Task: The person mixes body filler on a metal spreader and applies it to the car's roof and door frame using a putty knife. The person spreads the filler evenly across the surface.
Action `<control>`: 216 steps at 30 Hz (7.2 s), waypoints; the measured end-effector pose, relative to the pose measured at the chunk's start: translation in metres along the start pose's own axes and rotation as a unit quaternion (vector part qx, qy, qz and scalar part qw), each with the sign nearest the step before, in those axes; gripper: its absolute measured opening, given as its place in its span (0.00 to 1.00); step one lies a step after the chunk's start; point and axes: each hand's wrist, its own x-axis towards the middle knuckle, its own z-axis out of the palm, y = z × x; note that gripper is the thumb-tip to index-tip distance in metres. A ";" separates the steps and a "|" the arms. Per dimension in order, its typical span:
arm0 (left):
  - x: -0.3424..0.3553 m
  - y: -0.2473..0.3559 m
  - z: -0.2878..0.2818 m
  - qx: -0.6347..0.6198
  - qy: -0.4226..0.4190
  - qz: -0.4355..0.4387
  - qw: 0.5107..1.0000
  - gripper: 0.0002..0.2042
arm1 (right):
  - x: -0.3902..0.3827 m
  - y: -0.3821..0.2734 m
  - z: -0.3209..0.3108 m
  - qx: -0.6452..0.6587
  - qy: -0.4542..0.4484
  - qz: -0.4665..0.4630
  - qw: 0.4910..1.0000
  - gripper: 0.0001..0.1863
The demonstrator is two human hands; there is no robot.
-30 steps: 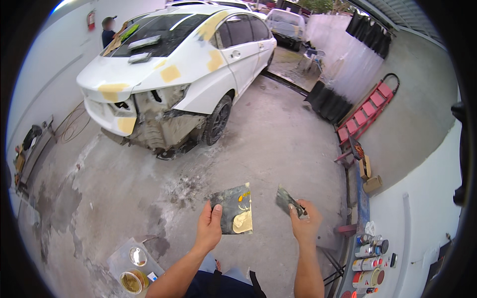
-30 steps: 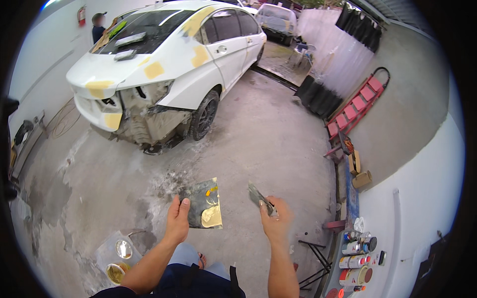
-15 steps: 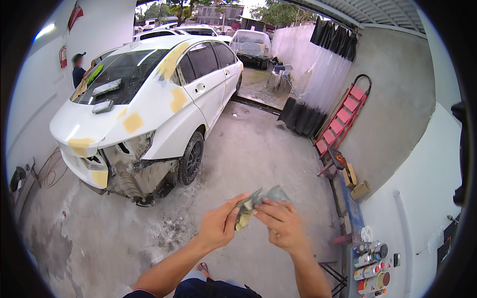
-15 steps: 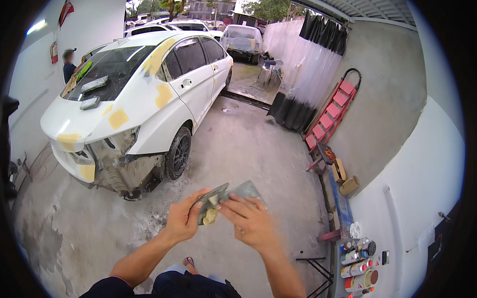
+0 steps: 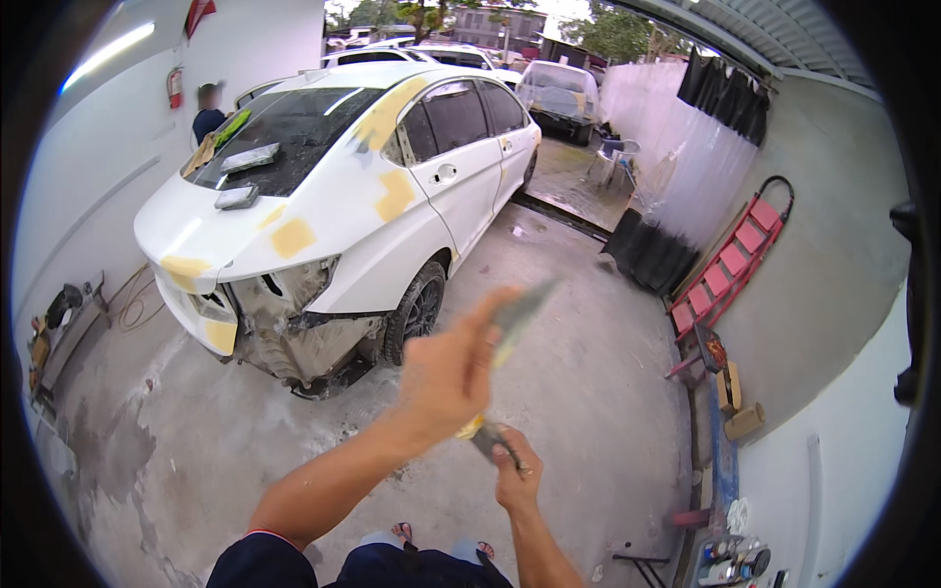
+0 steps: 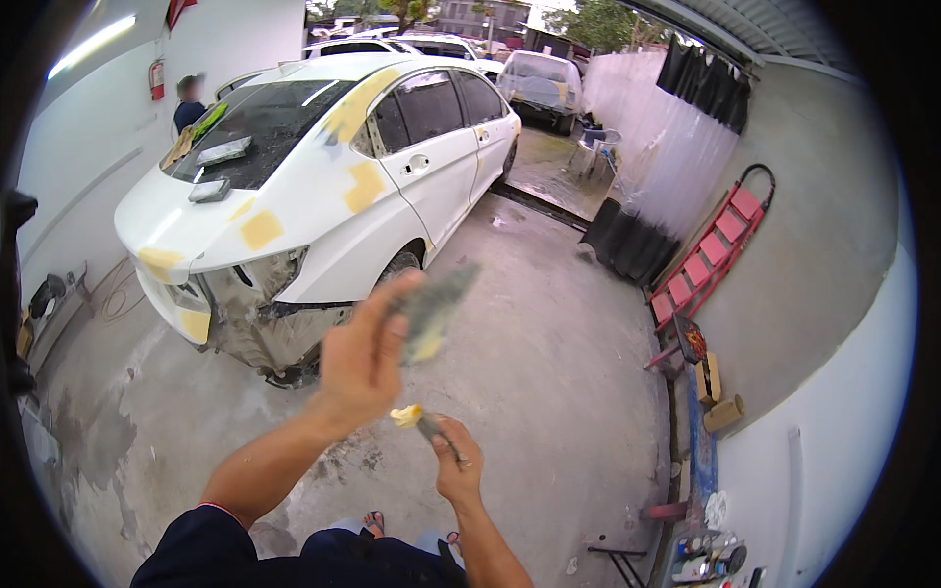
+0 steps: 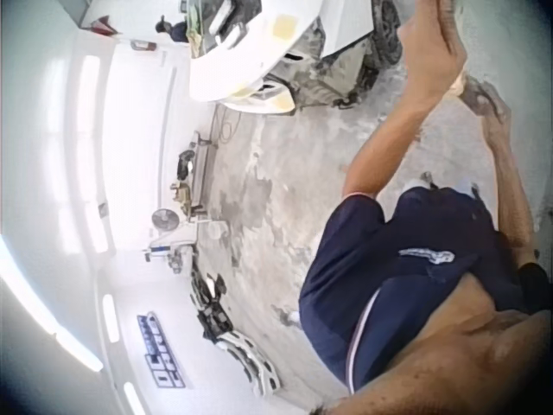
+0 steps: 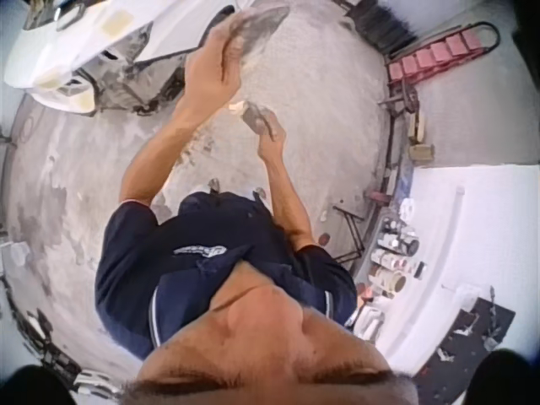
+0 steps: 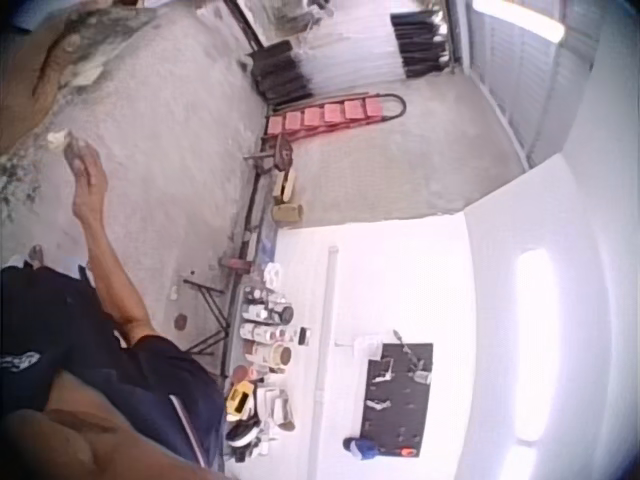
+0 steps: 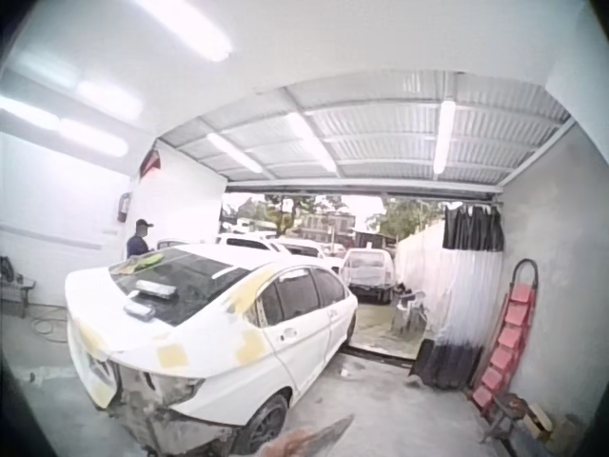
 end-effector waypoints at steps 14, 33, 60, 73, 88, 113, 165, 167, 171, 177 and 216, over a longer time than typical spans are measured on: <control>-0.177 0.046 0.150 -0.424 0.374 -0.455 0.688 0.17 | -0.010 0.015 -0.105 0.216 -0.193 -0.014 0.957 0.45; -0.237 0.017 0.015 -0.461 0.469 -0.454 0.601 0.20 | 0.014 -0.031 -0.024 -0.457 -0.408 -0.058 0.788 0.11; -0.237 -0.016 -0.018 -0.425 0.419 -0.523 0.609 0.20 | 0.032 -0.063 0.063 -0.377 -0.456 -0.294 0.751 0.08; -0.180 0.042 -0.008 -0.521 0.449 -0.394 0.609 0.15 | 0.035 -0.048 0.008 -0.159 -0.290 -0.217 0.918 0.16; -0.146 0.070 -0.006 -0.046 0.219 -0.209 0.952 0.20 | 0.066 -0.101 -0.023 -0.381 -0.268 -0.330 0.821 0.11; -0.195 0.056 0.001 -0.473 0.500 -0.351 0.635 0.17 | 0.013 -0.045 0.007 0.076 -0.234 -0.055 0.968 0.17; -0.178 0.050 0.016 -0.513 0.476 -0.309 0.644 0.16 | 0.012 -0.062 -0.043 -0.210 -0.223 -0.067 0.950 0.19; -0.182 0.044 0.002 -0.542 0.425 -0.268 0.673 0.15 | 0.043 -0.060 -0.073 -0.328 -0.185 0.023 0.926 0.20; -0.184 0.041 -0.007 -0.598 0.232 -0.414 0.645 0.15 | 0.086 -0.055 -0.098 -0.016 -0.209 0.247 0.946 0.29; -0.191 0.050 -0.004 -0.548 0.110 -0.503 0.659 0.21 | 0.088 -0.057 -0.086 0.180 -0.445 0.431 0.764 0.42; -0.171 0.053 -0.006 -0.126 0.211 -0.217 0.945 0.20 | 0.050 -0.125 0.005 -0.391 -0.339 -0.381 0.766 0.16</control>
